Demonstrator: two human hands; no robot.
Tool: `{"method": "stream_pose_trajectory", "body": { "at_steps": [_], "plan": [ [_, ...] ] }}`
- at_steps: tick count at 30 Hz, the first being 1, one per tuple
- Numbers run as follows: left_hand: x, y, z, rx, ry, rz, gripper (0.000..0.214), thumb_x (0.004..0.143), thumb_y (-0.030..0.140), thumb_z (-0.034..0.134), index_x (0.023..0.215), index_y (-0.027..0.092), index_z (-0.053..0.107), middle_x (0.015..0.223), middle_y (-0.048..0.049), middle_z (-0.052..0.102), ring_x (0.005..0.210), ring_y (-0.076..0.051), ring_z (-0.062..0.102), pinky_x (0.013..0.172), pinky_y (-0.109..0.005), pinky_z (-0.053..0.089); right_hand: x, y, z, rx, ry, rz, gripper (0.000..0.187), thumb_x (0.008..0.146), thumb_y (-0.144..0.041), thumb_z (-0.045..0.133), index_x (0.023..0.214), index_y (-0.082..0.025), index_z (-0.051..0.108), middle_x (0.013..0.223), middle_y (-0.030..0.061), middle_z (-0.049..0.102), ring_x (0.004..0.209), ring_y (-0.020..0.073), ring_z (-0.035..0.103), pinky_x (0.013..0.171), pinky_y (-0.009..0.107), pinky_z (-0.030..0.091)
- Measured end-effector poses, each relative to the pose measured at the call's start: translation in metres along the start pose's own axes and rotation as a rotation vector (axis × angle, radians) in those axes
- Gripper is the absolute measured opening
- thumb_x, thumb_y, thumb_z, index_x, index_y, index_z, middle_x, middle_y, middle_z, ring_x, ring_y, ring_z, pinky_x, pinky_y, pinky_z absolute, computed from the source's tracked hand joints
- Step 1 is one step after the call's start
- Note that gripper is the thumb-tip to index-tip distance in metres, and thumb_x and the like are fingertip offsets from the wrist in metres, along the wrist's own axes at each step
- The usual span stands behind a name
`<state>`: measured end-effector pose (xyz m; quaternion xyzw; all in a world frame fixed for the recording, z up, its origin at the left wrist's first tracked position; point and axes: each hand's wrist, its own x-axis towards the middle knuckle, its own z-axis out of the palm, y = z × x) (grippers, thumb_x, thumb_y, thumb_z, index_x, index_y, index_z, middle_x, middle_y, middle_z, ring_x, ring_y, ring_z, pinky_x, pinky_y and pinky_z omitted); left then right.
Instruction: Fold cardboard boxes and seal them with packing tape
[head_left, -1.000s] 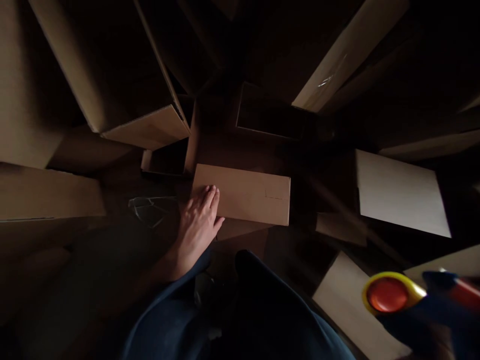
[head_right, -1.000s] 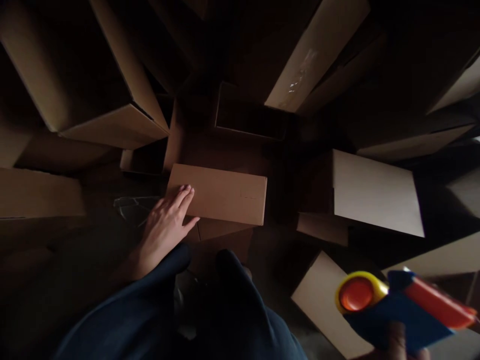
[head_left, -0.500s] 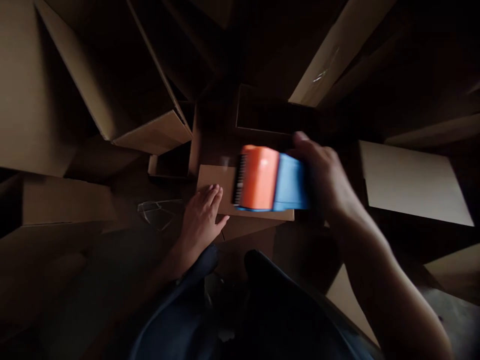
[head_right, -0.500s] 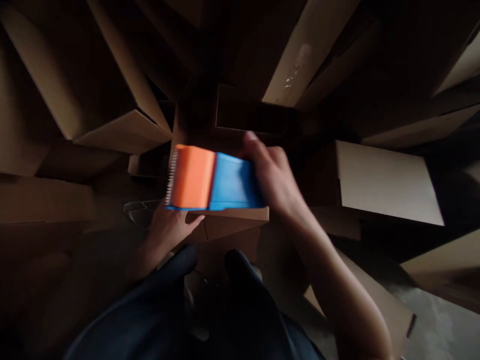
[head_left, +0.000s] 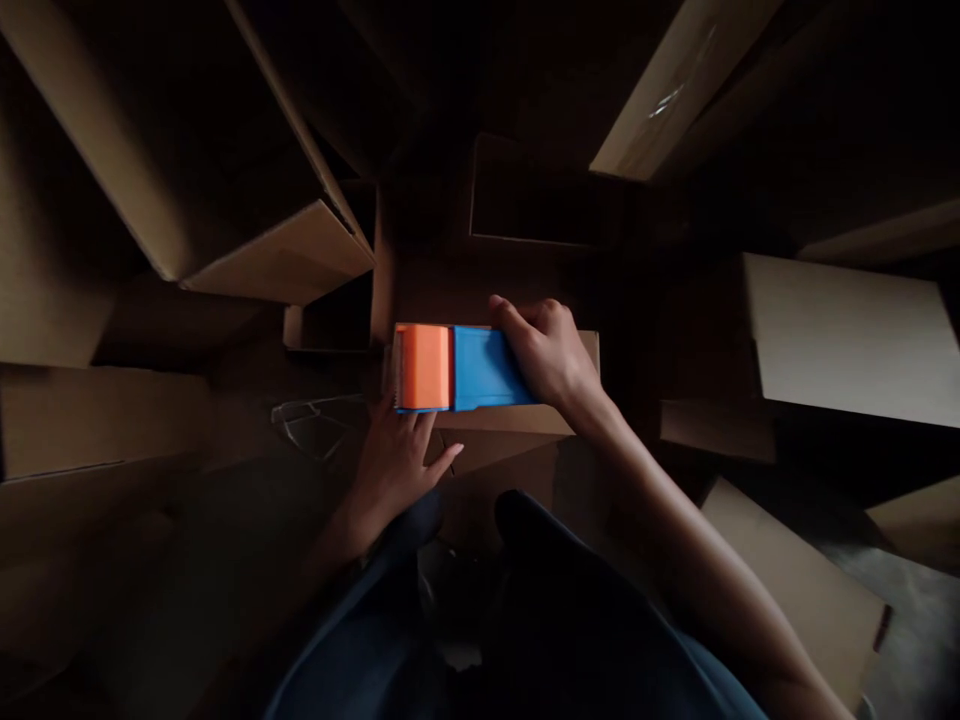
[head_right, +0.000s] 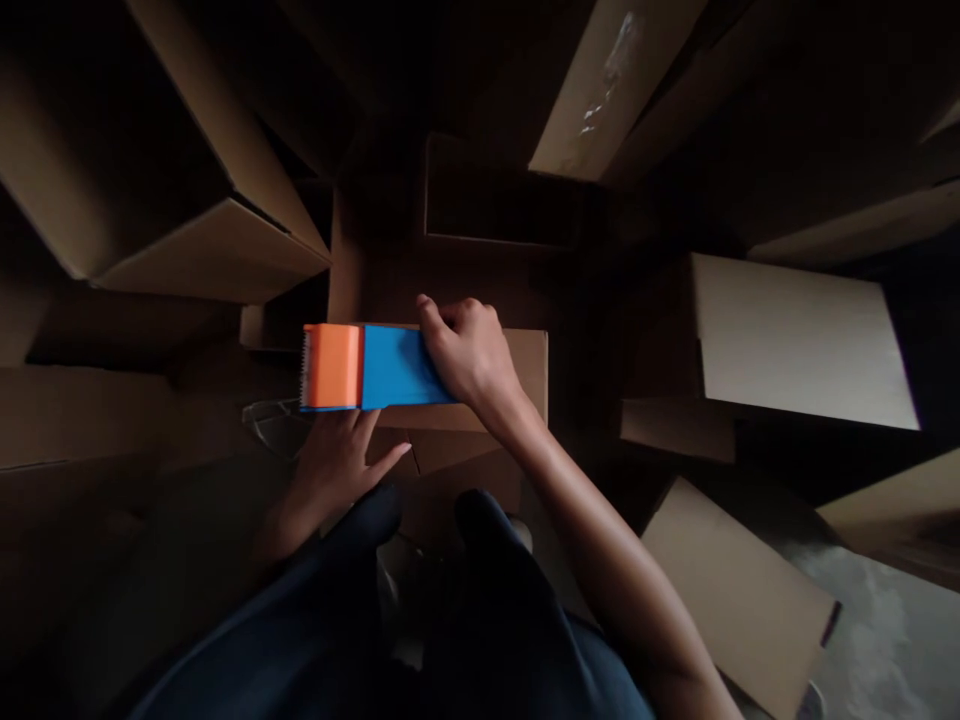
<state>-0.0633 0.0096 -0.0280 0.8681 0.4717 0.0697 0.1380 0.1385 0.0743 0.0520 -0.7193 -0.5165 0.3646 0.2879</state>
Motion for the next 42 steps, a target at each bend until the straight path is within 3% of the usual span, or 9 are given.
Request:
{"method": "stream_pose_trajectory", "body": {
  "at_steps": [4, 7, 10, 12, 15, 22, 26, 32, 42],
  "plan": [
    [-0.003, -0.021, -0.008, -0.21, -0.028, -0.023, 0.037, 0.097, 0.041, 0.047, 0.125, 0.019, 0.059, 0.119, -0.0119, 0.068, 0.116, -0.03, 0.06, 0.102, -0.046, 0.047, 0.0, 0.001, 0.0, -0.013, -0.008, 0.005, 0.053, 0.093, -0.045, 0.047, 0.052, -0.022, 0.022, 0.05, -0.0046, 0.019, 0.051, 0.0079, 0.022, 0.052, 0.028, 0.02],
    [-0.001, -0.032, -0.018, -0.52, 0.14, -0.161, 0.03, 0.096, 0.039, 0.05, 0.117, 0.023, 0.064, 0.113, -0.0075, 0.069, 0.108, -0.026, 0.064, 0.094, -0.039, 0.051, 0.001, 0.003, 0.001, -0.011, -0.008, -0.013, 0.051, 0.093, -0.044, 0.047, 0.053, -0.023, 0.024, 0.049, -0.0046, 0.02, 0.051, 0.0086, 0.022, 0.052, 0.028, 0.02],
    [0.003, -0.037, -0.022, -0.994, 0.313, -0.363, 0.029, 0.091, 0.047, 0.056, 0.1, 0.022, 0.068, 0.091, -0.0038, 0.071, 0.085, -0.021, 0.067, 0.076, -0.032, 0.053, 0.0, 0.001, 0.001, -0.01, -0.005, -0.024, 0.049, 0.092, -0.044, 0.047, 0.054, -0.023, 0.026, 0.048, -0.0047, 0.021, 0.051, 0.0093, 0.023, 0.052, 0.028, 0.021],
    [0.007, -0.039, -0.022, -1.288, 0.325, -0.456, 0.033, 0.088, 0.053, 0.057, 0.085, 0.022, 0.067, 0.076, -0.0019, 0.067, 0.066, -0.018, 0.063, 0.062, -0.03, 0.051, -0.001, 0.0, 0.001, -0.014, -0.012, -0.017, 0.049, 0.093, -0.044, 0.047, 0.054, -0.023, 0.026, 0.048, -0.0045, 0.022, 0.051, 0.0096, 0.024, 0.052, 0.028, 0.021],
    [0.013, -0.04, -0.023, -1.495, 0.295, -0.513, 0.039, 0.088, 0.057, 0.054, 0.076, 0.022, 0.064, 0.07, -0.0021, 0.064, 0.059, -0.016, 0.059, 0.052, -0.029, 0.048, -0.003, -0.002, 0.001, -0.024, -0.023, -0.015, 0.05, 0.093, -0.044, 0.047, 0.053, -0.023, 0.026, 0.048, -0.0038, 0.025, 0.051, 0.0103, 0.025, 0.053, 0.028, 0.022],
    [0.028, -0.042, -0.033, -1.507, 0.151, -0.554, 0.056, 0.088, 0.068, 0.04, 0.092, 0.02, 0.069, 0.083, -0.0086, 0.07, 0.092, -0.031, 0.069, 0.069, -0.043, 0.058, -0.004, -0.002, 0.006, -0.051, 0.001, -0.061, 0.049, 0.094, -0.043, 0.046, 0.051, -0.022, 0.032, 0.049, -0.0024, 0.031, 0.052, 0.0111, 0.026, 0.055, 0.028, 0.021],
    [0.033, -0.043, -0.027, -1.479, 0.209, -0.552, 0.056, 0.088, 0.068, 0.04, 0.091, 0.02, 0.069, 0.091, -0.0098, 0.072, 0.107, -0.035, 0.065, 0.077, -0.049, 0.059, -0.004, -0.003, 0.007, -0.063, 0.02, -0.069, 0.048, 0.093, -0.043, 0.047, 0.052, -0.022, 0.036, 0.049, -0.0029, 0.028, 0.053, 0.011, 0.024, 0.055, 0.028, 0.02],
    [0.034, -0.037, -0.022, -1.552, 0.301, -0.626, 0.033, 0.085, 0.052, 0.059, 0.089, 0.022, 0.071, 0.096, -0.0059, 0.075, 0.109, -0.03, 0.067, 0.079, -0.045, 0.062, -0.006, -0.002, 0.006, -0.075, 0.022, -0.079, 0.05, 0.095, -0.042, 0.045, 0.05, -0.021, 0.036, 0.05, -0.0028, 0.029, 0.052, 0.0103, 0.021, 0.054, 0.028, 0.019],
    [0.039, -0.024, -0.025, -1.595, 0.241, -0.522, 0.032, 0.083, 0.049, 0.059, 0.086, 0.019, 0.07, 0.091, -0.0079, 0.075, 0.115, -0.032, 0.065, 0.086, -0.048, 0.061, -0.006, -0.002, 0.006, -0.088, 0.015, -0.083, 0.052, 0.096, -0.043, 0.045, 0.05, -0.021, 0.035, 0.05, -0.0025, 0.031, 0.053, 0.0101, 0.022, 0.056, 0.028, 0.02]
  ]
}}
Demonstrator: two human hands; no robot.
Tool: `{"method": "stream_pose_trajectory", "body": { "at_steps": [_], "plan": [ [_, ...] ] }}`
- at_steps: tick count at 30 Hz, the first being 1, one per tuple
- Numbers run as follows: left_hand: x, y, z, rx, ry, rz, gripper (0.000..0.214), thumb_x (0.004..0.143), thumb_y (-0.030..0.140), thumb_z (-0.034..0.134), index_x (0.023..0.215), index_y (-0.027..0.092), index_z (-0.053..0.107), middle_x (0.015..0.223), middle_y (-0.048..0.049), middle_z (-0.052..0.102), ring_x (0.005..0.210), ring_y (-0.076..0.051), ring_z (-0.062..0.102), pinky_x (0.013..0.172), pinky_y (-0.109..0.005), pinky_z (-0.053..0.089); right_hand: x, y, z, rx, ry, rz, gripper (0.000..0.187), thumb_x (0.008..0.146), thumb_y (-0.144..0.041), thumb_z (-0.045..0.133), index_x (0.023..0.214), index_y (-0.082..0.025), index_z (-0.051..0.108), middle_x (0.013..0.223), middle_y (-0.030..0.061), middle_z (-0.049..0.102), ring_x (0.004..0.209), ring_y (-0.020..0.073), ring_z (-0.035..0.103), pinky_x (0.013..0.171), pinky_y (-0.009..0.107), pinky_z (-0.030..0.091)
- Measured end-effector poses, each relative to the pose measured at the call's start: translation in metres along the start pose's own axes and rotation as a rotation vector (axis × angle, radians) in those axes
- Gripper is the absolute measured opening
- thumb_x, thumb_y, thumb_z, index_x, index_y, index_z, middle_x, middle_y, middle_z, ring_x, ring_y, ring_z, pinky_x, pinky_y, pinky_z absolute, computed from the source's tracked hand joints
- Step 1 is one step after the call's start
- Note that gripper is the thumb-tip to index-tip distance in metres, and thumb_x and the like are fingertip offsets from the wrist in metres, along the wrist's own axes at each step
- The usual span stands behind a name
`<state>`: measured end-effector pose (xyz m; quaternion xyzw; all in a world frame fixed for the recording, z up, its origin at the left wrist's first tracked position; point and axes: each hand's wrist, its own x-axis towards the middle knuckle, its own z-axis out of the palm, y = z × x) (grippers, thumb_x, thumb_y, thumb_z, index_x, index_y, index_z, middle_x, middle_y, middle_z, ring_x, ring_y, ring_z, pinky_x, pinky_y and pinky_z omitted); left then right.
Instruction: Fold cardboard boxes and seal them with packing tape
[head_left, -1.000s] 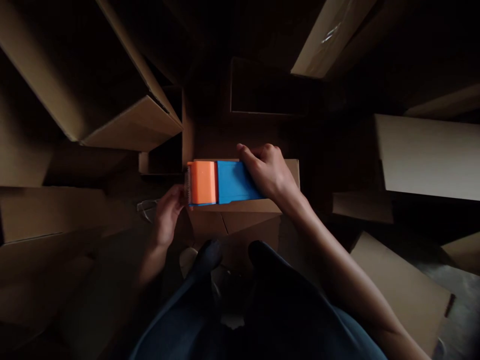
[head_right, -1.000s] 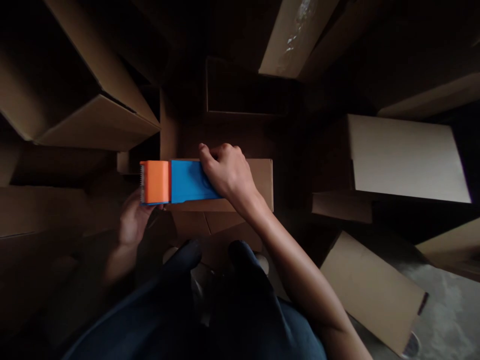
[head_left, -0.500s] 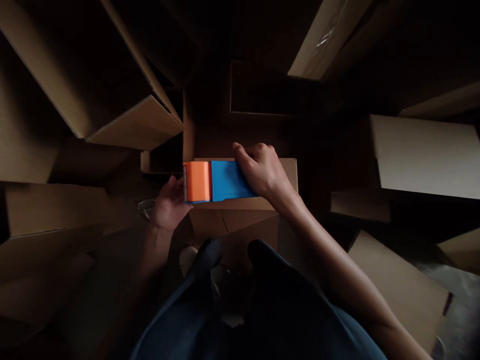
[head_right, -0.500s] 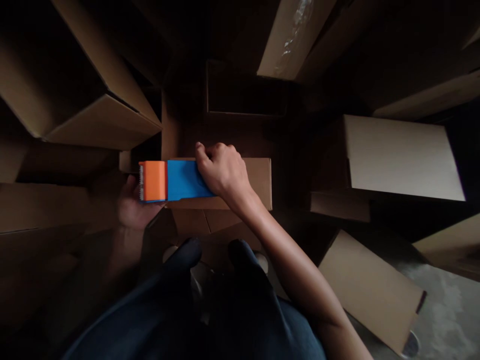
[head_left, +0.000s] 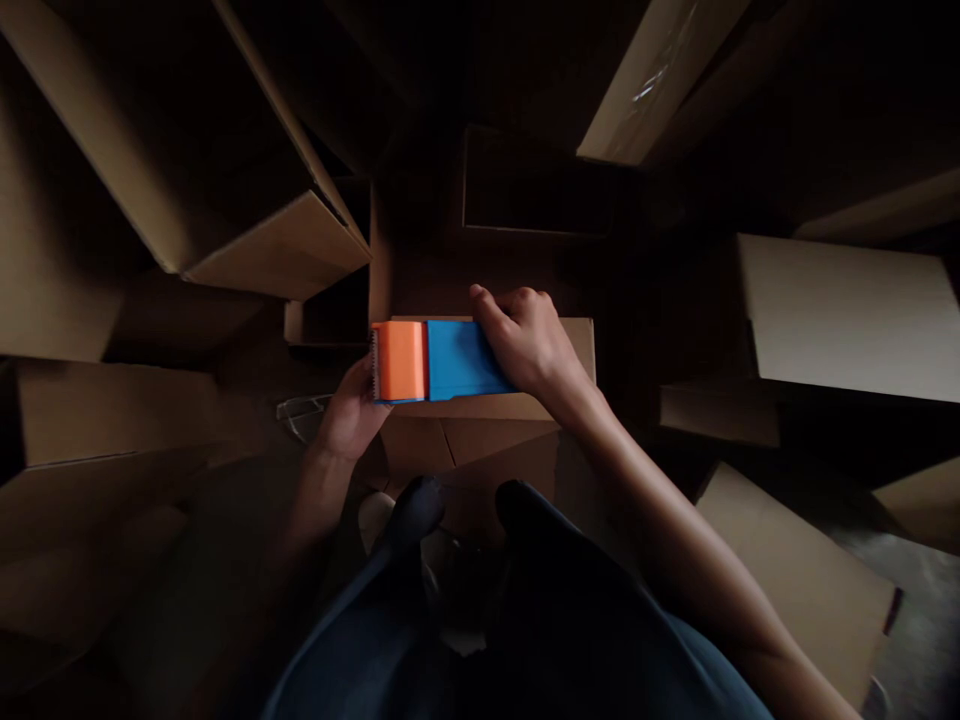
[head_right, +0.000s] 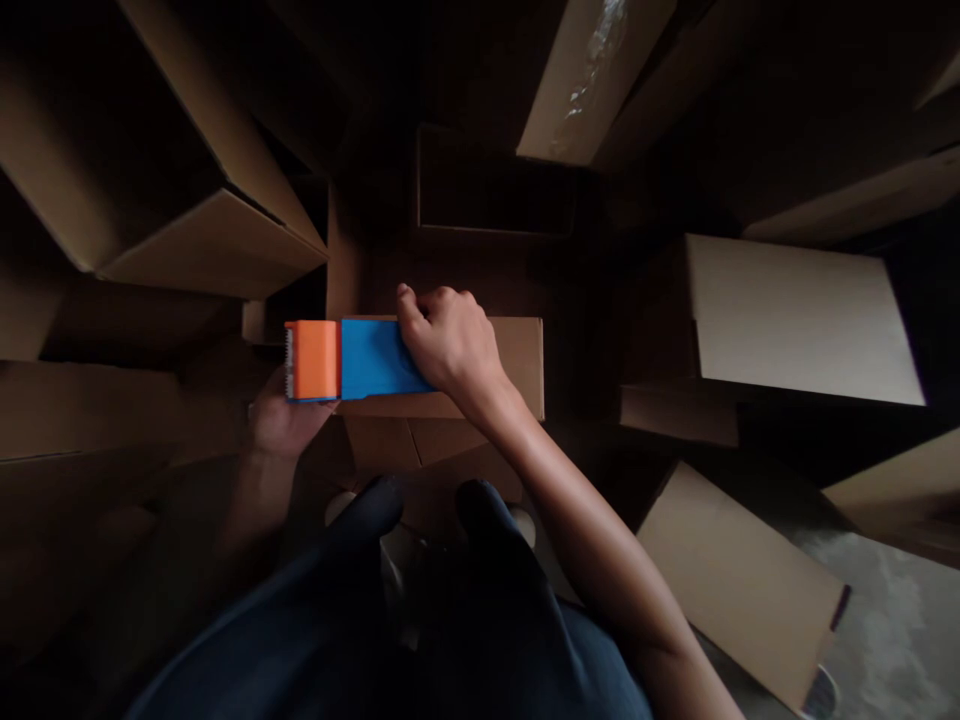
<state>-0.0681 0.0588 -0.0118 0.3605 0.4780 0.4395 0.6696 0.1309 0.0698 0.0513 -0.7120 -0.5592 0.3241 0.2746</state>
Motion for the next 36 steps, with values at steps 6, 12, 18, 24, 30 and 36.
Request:
{"method": "stream_pose_trajectory", "body": {
  "at_steps": [6, 12, 18, 24, 30, 36],
  "plan": [
    [-0.001, 0.002, 0.008, -0.133, 0.043, -0.068, 0.021, 0.084, 0.039, 0.064, 0.084, 0.019, 0.071, 0.089, -0.0043, 0.075, 0.116, -0.029, 0.064, 0.09, -0.042, 0.06, 0.0, -0.002, -0.001, -0.019, 0.003, 0.0, 0.051, 0.096, -0.041, 0.045, 0.051, -0.021, 0.035, 0.05, -0.0029, 0.029, 0.053, 0.01, 0.022, 0.054, 0.028, 0.019],
    [0.001, -0.005, 0.003, -0.156, -0.01, -0.088, 0.01, 0.086, 0.026, 0.068, 0.081, 0.017, 0.068, 0.086, -0.0072, 0.075, 0.115, -0.029, 0.064, 0.093, -0.038, 0.058, 0.0, -0.001, -0.001, -0.032, -0.007, 0.007, 0.053, 0.097, -0.044, 0.044, 0.05, -0.02, 0.036, 0.05, -0.0021, 0.032, 0.052, 0.0093, 0.022, 0.054, 0.028, 0.02],
    [0.003, -0.015, -0.004, -0.074, 0.039, 0.029, 0.017, 0.08, 0.035, 0.075, 0.084, 0.02, 0.069, 0.087, -0.0072, 0.074, 0.11, -0.029, 0.066, 0.088, -0.039, 0.06, 0.0, 0.001, -0.004, -0.052, -0.053, 0.001, 0.062, 0.097, -0.059, 0.039, 0.049, -0.02, 0.039, 0.049, -0.0011, 0.031, 0.052, 0.0102, 0.033, 0.056, 0.028, 0.023],
    [0.007, -0.014, -0.002, -0.096, 0.05, 0.121, 0.032, 0.072, 0.049, 0.075, 0.084, 0.02, 0.071, 0.084, -0.0048, 0.071, 0.105, -0.027, 0.067, 0.083, -0.036, 0.06, -0.001, 0.005, -0.01, -0.039, -0.127, -0.073, 0.067, 0.093, -0.068, 0.039, 0.047, -0.02, 0.033, 0.049, -0.0009, 0.03, 0.051, 0.0095, 0.032, 0.055, 0.029, 0.022],
    [0.014, -0.013, -0.013, -0.076, 0.155, 0.174, 0.035, 0.064, 0.052, 0.081, 0.075, 0.021, 0.069, 0.076, 0.0, 0.068, 0.077, -0.017, 0.065, 0.065, -0.027, 0.056, -0.003, 0.016, -0.012, 0.216, -0.253, -0.16, 0.067, 0.081, -0.076, 0.052, 0.051, -0.018, 0.041, 0.054, -0.0023, 0.032, 0.054, 0.0074, 0.028, 0.052, 0.028, 0.018],
    [0.017, -0.009, -0.029, 0.01, 0.191, 0.231, 0.036, 0.06, 0.053, 0.084, 0.071, 0.021, 0.069, 0.073, 0.0019, 0.067, 0.072, -0.016, 0.063, 0.065, -0.026, 0.053, 0.001, 0.019, -0.016, 0.277, -0.345, -0.193, 0.064, 0.078, -0.075, 0.057, 0.055, -0.016, 0.05, 0.056, -0.0021, 0.036, 0.056, 0.0077, 0.03, 0.052, 0.028, 0.018]
  ]
}}
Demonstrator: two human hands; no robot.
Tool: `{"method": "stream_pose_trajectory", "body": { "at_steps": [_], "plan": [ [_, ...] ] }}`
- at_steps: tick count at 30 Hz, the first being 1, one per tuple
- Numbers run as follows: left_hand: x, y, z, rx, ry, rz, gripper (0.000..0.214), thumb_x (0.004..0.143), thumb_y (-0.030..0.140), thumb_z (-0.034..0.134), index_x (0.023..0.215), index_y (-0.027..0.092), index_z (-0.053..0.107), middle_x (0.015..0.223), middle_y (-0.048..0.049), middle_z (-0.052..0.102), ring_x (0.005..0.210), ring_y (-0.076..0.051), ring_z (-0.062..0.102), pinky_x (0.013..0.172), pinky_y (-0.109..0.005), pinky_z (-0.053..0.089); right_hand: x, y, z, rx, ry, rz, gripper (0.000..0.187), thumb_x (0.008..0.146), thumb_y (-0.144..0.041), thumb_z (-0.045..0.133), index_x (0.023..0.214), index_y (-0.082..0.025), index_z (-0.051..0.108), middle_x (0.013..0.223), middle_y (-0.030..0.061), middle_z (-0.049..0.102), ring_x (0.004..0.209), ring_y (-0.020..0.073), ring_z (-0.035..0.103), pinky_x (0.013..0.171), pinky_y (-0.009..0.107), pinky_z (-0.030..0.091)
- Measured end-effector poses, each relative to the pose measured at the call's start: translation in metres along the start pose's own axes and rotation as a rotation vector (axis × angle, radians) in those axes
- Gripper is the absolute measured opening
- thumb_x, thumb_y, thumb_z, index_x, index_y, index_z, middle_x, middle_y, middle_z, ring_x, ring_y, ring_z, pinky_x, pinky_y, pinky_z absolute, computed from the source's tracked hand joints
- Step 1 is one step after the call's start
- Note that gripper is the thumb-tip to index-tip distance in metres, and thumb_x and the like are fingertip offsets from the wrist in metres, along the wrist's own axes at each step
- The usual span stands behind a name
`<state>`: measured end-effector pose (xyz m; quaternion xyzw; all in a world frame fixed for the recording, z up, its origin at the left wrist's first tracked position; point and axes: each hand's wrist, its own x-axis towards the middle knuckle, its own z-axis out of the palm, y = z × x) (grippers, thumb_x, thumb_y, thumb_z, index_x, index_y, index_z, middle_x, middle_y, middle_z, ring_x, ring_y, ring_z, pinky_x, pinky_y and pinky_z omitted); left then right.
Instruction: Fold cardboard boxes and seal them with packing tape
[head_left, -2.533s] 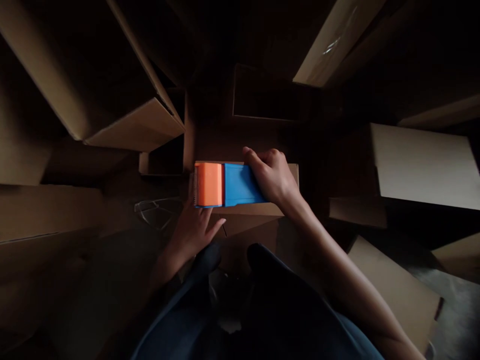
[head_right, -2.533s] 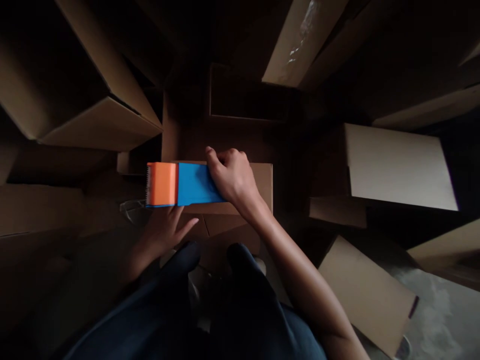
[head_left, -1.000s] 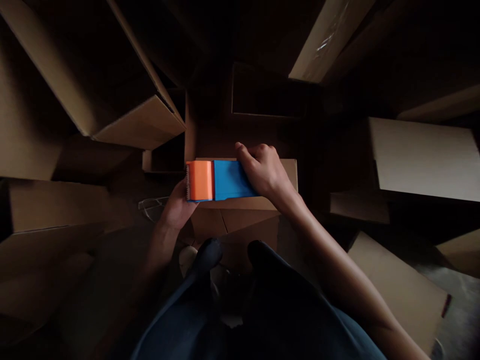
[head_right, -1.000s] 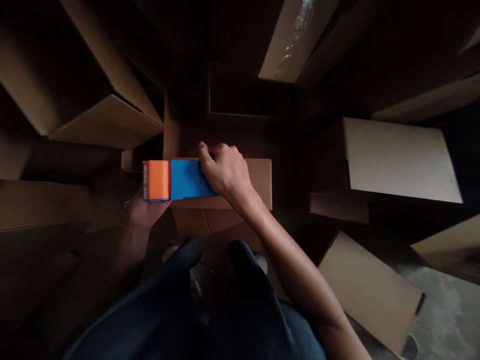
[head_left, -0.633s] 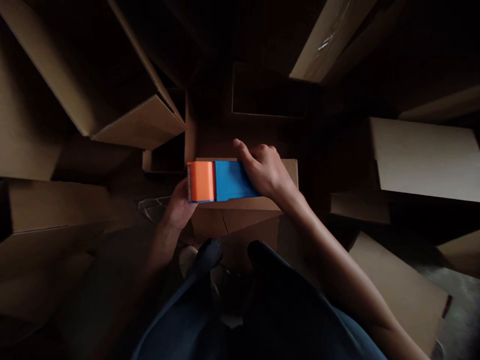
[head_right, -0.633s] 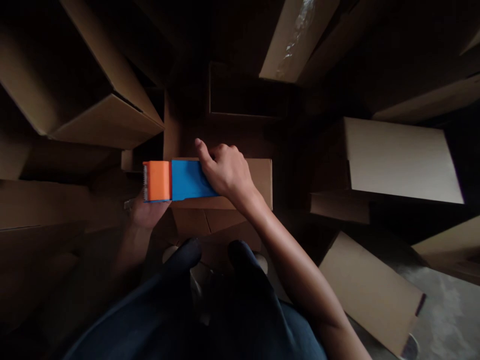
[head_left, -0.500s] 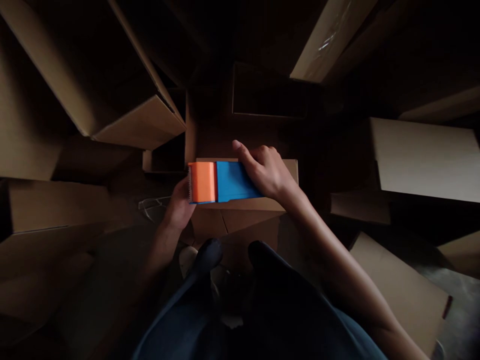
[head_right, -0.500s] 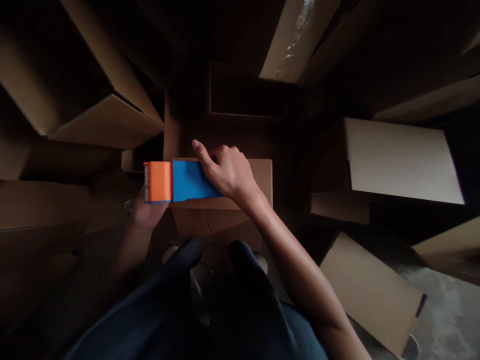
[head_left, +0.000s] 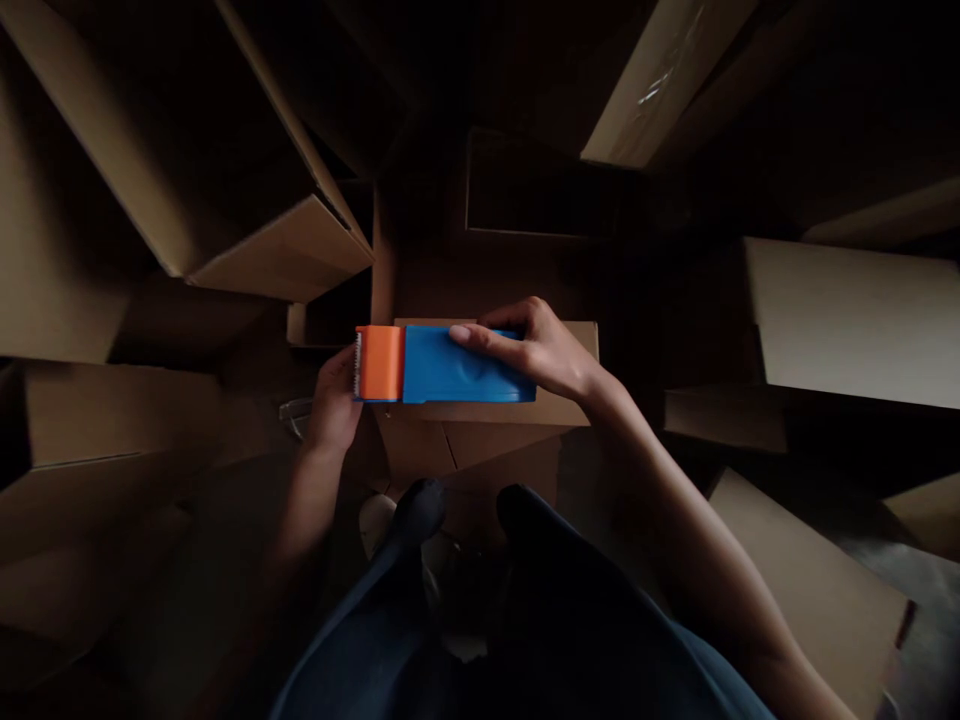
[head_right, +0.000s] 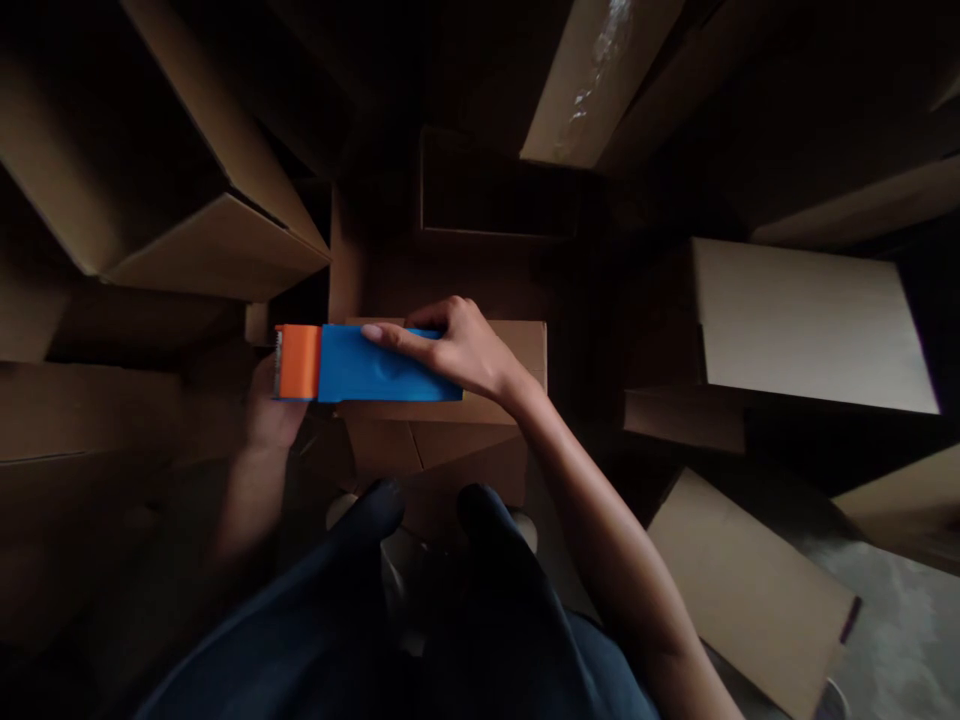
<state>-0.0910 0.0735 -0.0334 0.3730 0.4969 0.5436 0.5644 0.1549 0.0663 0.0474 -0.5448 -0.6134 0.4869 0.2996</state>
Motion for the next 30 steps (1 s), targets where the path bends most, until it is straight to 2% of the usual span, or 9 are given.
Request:
{"method": "stream_pose_trajectory", "body": {
  "at_steps": [6, 11, 15, 19, 22, 26, 30],
  "plan": [
    [0.0, 0.001, -0.003, 0.066, 0.004, 0.004, 0.037, 0.058, 0.051, 0.087, 0.071, 0.021, 0.071, 0.07, 0.0021, 0.065, 0.066, -0.014, 0.058, 0.062, -0.025, 0.049, 0.002, -0.003, -0.005, -0.029, -0.032, -0.031, 0.061, 0.08, -0.073, 0.058, 0.06, -0.015, 0.058, 0.057, -0.0014, 0.042, 0.059, 0.0087, 0.038, 0.054, 0.027, 0.021],
    [0.002, 0.01, -0.001, 0.065, -0.062, -0.073, 0.037, 0.061, 0.047, 0.086, 0.06, 0.019, 0.062, 0.056, 0.0045, 0.049, 0.054, -0.009, 0.043, 0.051, -0.021, 0.038, 0.0, -0.002, -0.009, -0.073, 0.025, -0.027, 0.061, 0.08, -0.072, 0.06, 0.057, -0.015, 0.055, 0.055, -0.0022, 0.039, 0.055, 0.0075, 0.035, 0.051, 0.027, 0.02],
    [0.01, 0.023, -0.022, 0.003, -0.039, -0.032, 0.043, 0.066, 0.035, 0.084, 0.052, 0.017, 0.047, 0.052, 0.0064, 0.035, 0.051, -0.006, 0.03, 0.047, -0.019, 0.029, -0.007, 0.006, -0.028, -0.099, 0.122, 0.041, 0.06, 0.077, -0.071, 0.063, 0.056, -0.015, 0.057, 0.055, -0.0012, 0.042, 0.054, 0.0078, 0.036, 0.049, 0.026, 0.021],
    [0.016, 0.029, -0.046, 0.05, -0.003, -0.02, 0.046, 0.068, 0.027, 0.081, 0.051, 0.017, 0.04, 0.052, 0.0061, 0.031, 0.052, -0.006, 0.03, 0.049, -0.02, 0.03, -0.016, 0.012, -0.047, -0.084, 0.138, 0.136, 0.056, 0.073, -0.069, 0.069, 0.065, -0.014, 0.067, 0.059, 0.0018, 0.052, 0.056, 0.0109, 0.045, 0.049, 0.025, 0.029],
    [0.018, 0.028, -0.051, 0.068, 0.062, -0.049, 0.042, 0.068, 0.026, 0.079, 0.052, 0.017, 0.041, 0.053, 0.0057, 0.032, 0.052, -0.006, 0.033, 0.05, -0.02, 0.033, -0.018, 0.012, -0.05, -0.072, 0.114, 0.161, 0.054, 0.071, -0.069, 0.071, 0.072, -0.014, 0.073, 0.063, 0.003, 0.059, 0.059, 0.0133, 0.051, 0.05, 0.026, 0.033],
    [0.02, 0.028, -0.057, 0.093, 0.082, -0.065, 0.037, 0.066, 0.026, 0.078, 0.053, 0.017, 0.045, 0.054, 0.0052, 0.035, 0.054, -0.007, 0.034, 0.051, -0.02, 0.033, -0.017, 0.012, -0.048, -0.076, 0.124, 0.162, 0.058, 0.068, -0.071, 0.072, 0.075, -0.014, 0.075, 0.063, 0.0037, 0.061, 0.061, 0.015, 0.055, 0.049, 0.026, 0.034],
    [0.021, 0.033, -0.084, 0.088, 0.162, -0.073, 0.048, 0.064, 0.028, 0.08, 0.051, 0.018, 0.035, 0.053, 0.0059, 0.028, 0.053, -0.008, 0.03, 0.052, -0.021, 0.033, -0.022, 0.014, -0.052, -0.075, 0.123, 0.188, 0.057, 0.066, -0.071, 0.074, 0.074, -0.014, 0.075, 0.062, 0.0042, 0.061, 0.061, 0.0168, 0.056, 0.048, 0.026, 0.035]
  ]
}}
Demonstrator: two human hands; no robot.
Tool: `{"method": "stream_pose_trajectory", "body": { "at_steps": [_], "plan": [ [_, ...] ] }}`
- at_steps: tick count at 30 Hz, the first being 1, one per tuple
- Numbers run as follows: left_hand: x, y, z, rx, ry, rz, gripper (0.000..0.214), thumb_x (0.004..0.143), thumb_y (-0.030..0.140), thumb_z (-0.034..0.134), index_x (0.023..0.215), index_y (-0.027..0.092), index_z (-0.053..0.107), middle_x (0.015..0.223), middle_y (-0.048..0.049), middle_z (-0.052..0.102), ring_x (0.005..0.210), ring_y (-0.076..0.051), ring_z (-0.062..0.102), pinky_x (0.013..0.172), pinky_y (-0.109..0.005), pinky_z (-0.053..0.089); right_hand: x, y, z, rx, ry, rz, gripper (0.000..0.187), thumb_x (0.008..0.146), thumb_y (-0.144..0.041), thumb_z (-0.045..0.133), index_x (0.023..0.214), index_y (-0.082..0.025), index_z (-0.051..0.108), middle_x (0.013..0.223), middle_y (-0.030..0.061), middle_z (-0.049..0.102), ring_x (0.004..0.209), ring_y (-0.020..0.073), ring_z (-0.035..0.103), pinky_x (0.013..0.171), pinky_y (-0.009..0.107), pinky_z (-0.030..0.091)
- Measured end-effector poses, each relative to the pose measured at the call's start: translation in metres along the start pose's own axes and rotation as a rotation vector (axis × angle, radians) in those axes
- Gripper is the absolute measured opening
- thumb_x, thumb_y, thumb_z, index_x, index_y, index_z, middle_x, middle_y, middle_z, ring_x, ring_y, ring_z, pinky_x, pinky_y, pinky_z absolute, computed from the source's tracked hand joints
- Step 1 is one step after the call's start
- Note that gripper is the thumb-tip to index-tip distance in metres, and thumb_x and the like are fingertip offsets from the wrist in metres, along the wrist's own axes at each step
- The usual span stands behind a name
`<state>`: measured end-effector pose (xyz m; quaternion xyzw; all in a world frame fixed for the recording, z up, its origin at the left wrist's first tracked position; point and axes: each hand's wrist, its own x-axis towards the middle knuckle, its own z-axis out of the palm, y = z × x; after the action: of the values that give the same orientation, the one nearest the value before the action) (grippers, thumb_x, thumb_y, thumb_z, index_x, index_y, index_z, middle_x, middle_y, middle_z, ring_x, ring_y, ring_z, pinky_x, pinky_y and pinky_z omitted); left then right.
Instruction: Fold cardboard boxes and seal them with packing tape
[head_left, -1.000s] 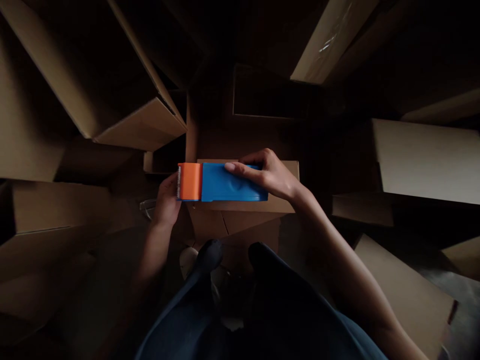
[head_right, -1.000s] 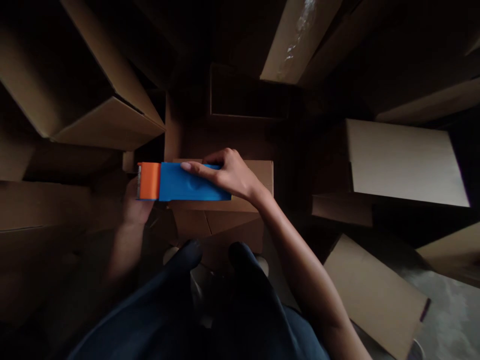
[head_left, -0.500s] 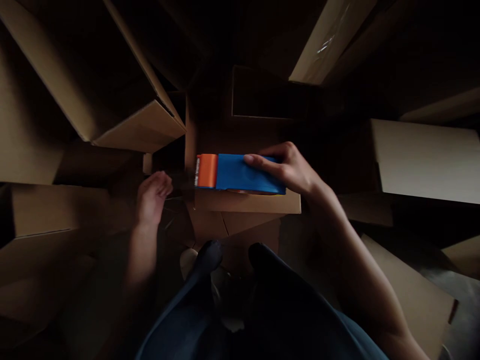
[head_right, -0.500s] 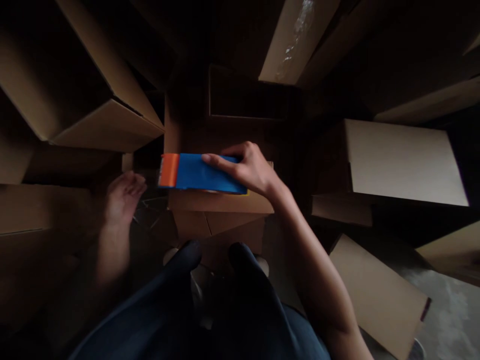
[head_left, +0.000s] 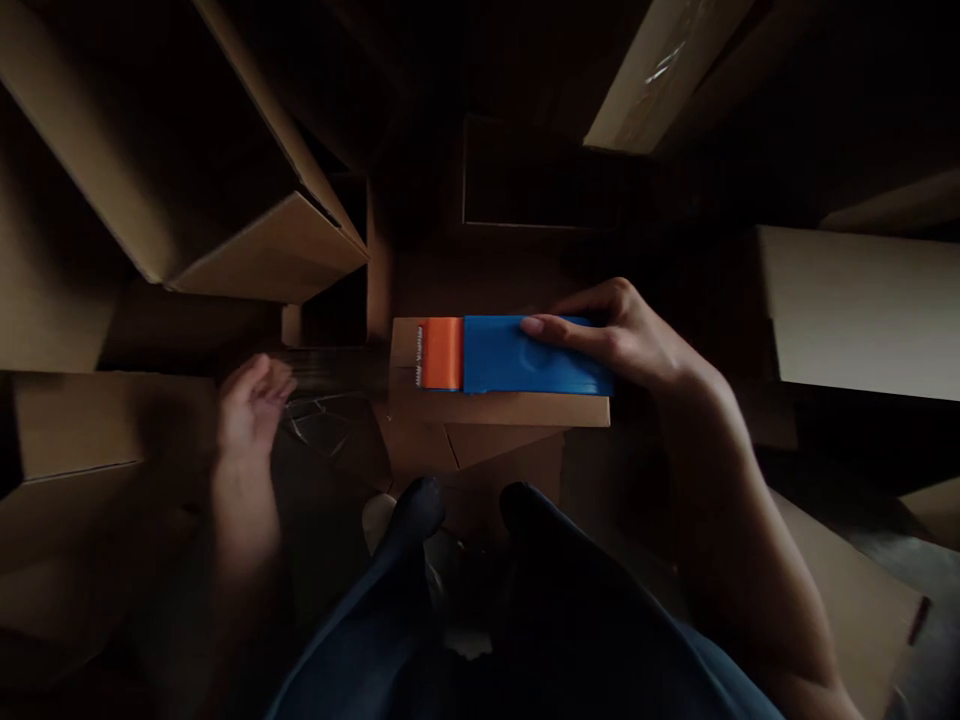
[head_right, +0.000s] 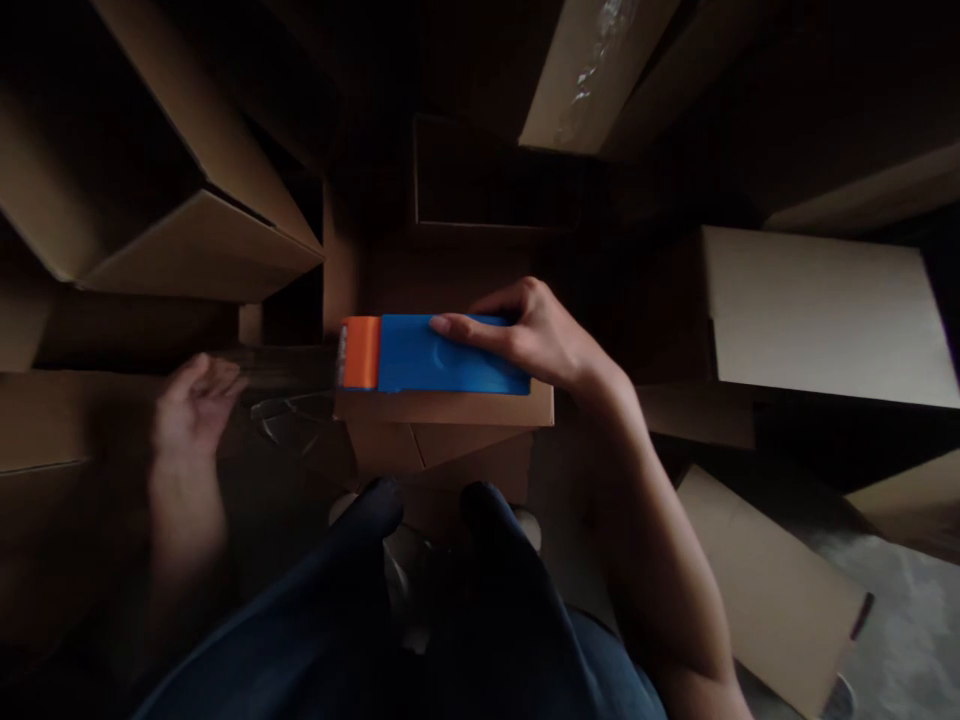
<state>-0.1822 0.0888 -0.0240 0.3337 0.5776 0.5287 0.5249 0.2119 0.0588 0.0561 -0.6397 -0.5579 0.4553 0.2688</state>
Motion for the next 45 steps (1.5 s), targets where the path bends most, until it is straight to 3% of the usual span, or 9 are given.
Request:
{"method": "stream_pose_trajectory", "body": {
  "at_steps": [4, 11, 16, 21, 30, 45],
  "plan": [
    [0.003, -0.006, -0.025, 0.066, -0.051, 0.063, 0.054, 0.066, 0.036, 0.081, 0.048, 0.017, 0.034, 0.053, 0.0042, 0.029, 0.056, -0.009, 0.029, 0.055, -0.022, 0.033, -0.003, 0.003, -0.004, 0.008, 0.009, 0.013, 0.056, 0.068, -0.07, 0.073, 0.074, -0.015, 0.076, 0.063, 0.005, 0.061, 0.061, 0.017, 0.056, 0.049, 0.027, 0.037],
    [0.014, -0.023, -0.023, 0.168, -0.134, 0.181, 0.056, 0.075, 0.047, 0.074, 0.048, 0.017, 0.035, 0.054, 0.003, 0.028, 0.059, -0.012, 0.029, 0.058, -0.027, 0.028, 0.0, -0.001, -0.001, -0.02, 0.03, 0.007, 0.054, 0.07, -0.07, 0.072, 0.071, -0.016, 0.075, 0.062, 0.006, 0.061, 0.062, 0.0173, 0.056, 0.049, 0.027, 0.037],
    [0.024, -0.03, -0.031, 0.339, -0.118, 0.278, 0.055, 0.076, 0.056, 0.07, 0.051, 0.018, 0.04, 0.056, 0.0033, 0.032, 0.061, -0.012, 0.032, 0.06, -0.028, 0.025, 0.0, 0.0, 0.001, -0.01, 0.002, 0.021, 0.051, 0.069, -0.067, 0.073, 0.077, -0.017, 0.076, 0.069, 0.0067, 0.065, 0.066, 0.0193, 0.059, 0.051, 0.028, 0.04],
    [0.02, -0.038, -0.025, 0.535, -0.071, 0.2, 0.049, 0.069, 0.056, 0.075, 0.059, 0.019, 0.046, 0.061, 0.0048, 0.036, 0.063, -0.012, 0.032, 0.062, -0.026, 0.025, -0.001, 0.001, 0.005, 0.025, -0.037, 0.058, 0.05, 0.07, -0.067, 0.073, 0.075, -0.017, 0.074, 0.068, 0.0062, 0.065, 0.065, 0.0181, 0.059, 0.051, 0.027, 0.04],
    [0.028, -0.059, -0.028, 0.506, -0.044, 0.179, 0.048, 0.07, 0.047, 0.077, 0.059, 0.018, 0.041, 0.061, 0.006, 0.032, 0.063, -0.01, 0.028, 0.06, -0.023, 0.023, 0.008, -0.005, 0.015, 0.017, -0.093, 0.108, 0.05, 0.071, -0.065, 0.072, 0.078, -0.016, 0.073, 0.073, 0.0068, 0.067, 0.068, 0.0189, 0.06, 0.054, 0.026, 0.041],
    [0.025, -0.058, -0.017, 0.619, -0.008, 0.154, 0.051, 0.069, 0.047, 0.078, 0.056, 0.019, 0.037, 0.058, 0.007, 0.03, 0.06, -0.009, 0.028, 0.059, -0.023, 0.023, 0.008, -0.005, 0.018, -0.018, -0.036, 0.142, 0.051, 0.072, -0.066, 0.07, 0.085, -0.016, 0.073, 0.077, 0.0083, 0.067, 0.071, 0.0206, 0.061, 0.058, 0.029, 0.043]
  ]
}}
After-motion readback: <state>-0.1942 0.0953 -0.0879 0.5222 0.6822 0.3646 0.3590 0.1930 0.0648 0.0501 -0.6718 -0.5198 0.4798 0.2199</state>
